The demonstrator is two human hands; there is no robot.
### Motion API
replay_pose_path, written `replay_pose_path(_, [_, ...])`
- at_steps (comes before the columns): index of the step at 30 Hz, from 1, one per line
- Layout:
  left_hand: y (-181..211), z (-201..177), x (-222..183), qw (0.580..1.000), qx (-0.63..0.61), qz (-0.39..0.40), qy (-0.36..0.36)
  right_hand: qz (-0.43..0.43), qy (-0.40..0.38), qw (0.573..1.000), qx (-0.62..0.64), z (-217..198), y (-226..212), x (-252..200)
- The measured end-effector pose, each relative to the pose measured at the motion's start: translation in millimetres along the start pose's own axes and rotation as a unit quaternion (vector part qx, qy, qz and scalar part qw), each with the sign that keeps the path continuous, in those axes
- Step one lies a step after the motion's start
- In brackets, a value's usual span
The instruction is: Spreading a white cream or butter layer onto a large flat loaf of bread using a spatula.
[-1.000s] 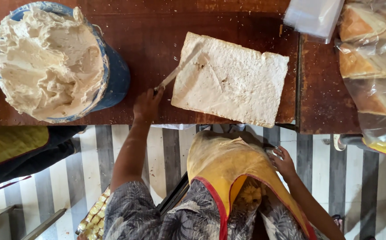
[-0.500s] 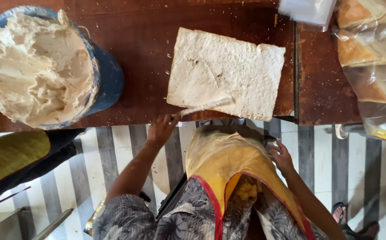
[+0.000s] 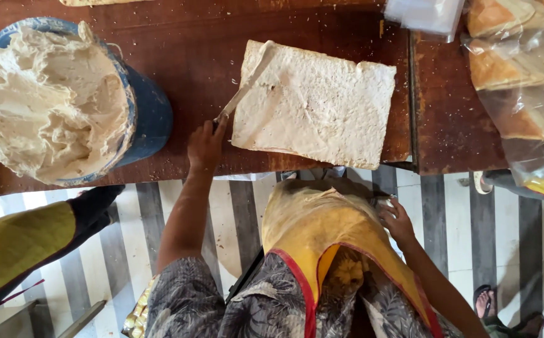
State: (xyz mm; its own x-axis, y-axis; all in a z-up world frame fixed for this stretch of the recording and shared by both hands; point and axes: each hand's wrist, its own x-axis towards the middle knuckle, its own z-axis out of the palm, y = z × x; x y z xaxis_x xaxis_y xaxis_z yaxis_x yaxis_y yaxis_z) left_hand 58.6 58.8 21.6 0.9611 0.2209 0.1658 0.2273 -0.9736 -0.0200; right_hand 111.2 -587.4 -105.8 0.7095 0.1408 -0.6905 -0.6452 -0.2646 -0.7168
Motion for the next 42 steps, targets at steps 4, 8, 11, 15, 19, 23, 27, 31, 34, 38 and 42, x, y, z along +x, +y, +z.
replay_pose_path(4, [36, -3, -10, 0.912, -0.246, -0.253, -0.208, -0.001, 0.004, 1.0, 0.013, -4, 5, 2])
replay_pose_path(8, [66, 21, -45, 0.984, -0.097, 0.13, -0.069, 0.018, 0.023, 1.0, 0.01, 1, -6, -2])
replay_pose_path(11, [68, 24, -53, 0.984, -0.095, 0.127, -0.084, 0.02, 0.014, 1.0, 0.002, 3, -14, -4])
replay_pose_path(15, [51, 20, -26, 0.98, -0.126, 0.0, -0.153, 0.027, 0.015, 0.999, -0.022, 5, -29, -2])
replay_pose_path(19, [29, 7, 10, 0.972, -0.089, -0.048, -0.213, 0.044, 0.009, 0.999, -0.007, 3, -36, -1])
replay_pose_path(23, [-2, 19, 19, 0.993, -0.012, -0.058, -0.1, 0.036, 0.01, 0.999, -0.009, -6, -20, 1])
replay_pose_path(27, [-6, 6, 26, 0.997, 0.027, -0.059, 0.05, 0.026, 0.014, 0.999, -0.018, -18, -12, 7])
replay_pose_path(31, [32, 12, 5, 0.997, -0.018, -0.034, 0.063, 0.018, 0.006, 1.0, -0.003, -34, -11, 11])
replay_pose_path(34, [78, 7, -18, 0.996, -0.085, 0.019, -0.005, 0.038, -0.008, 0.998, -0.04, -40, -14, 26])
replay_pose_path(38, [109, 20, -30, 0.994, -0.045, 0.078, -0.058, 0.048, -0.014, 0.997, -0.064, -46, -46, 33])
replay_pose_path(42, [93, 27, -15, 0.999, -0.005, -0.045, 0.003, 0.078, -0.045, 0.992, -0.094, -60, -81, 50])
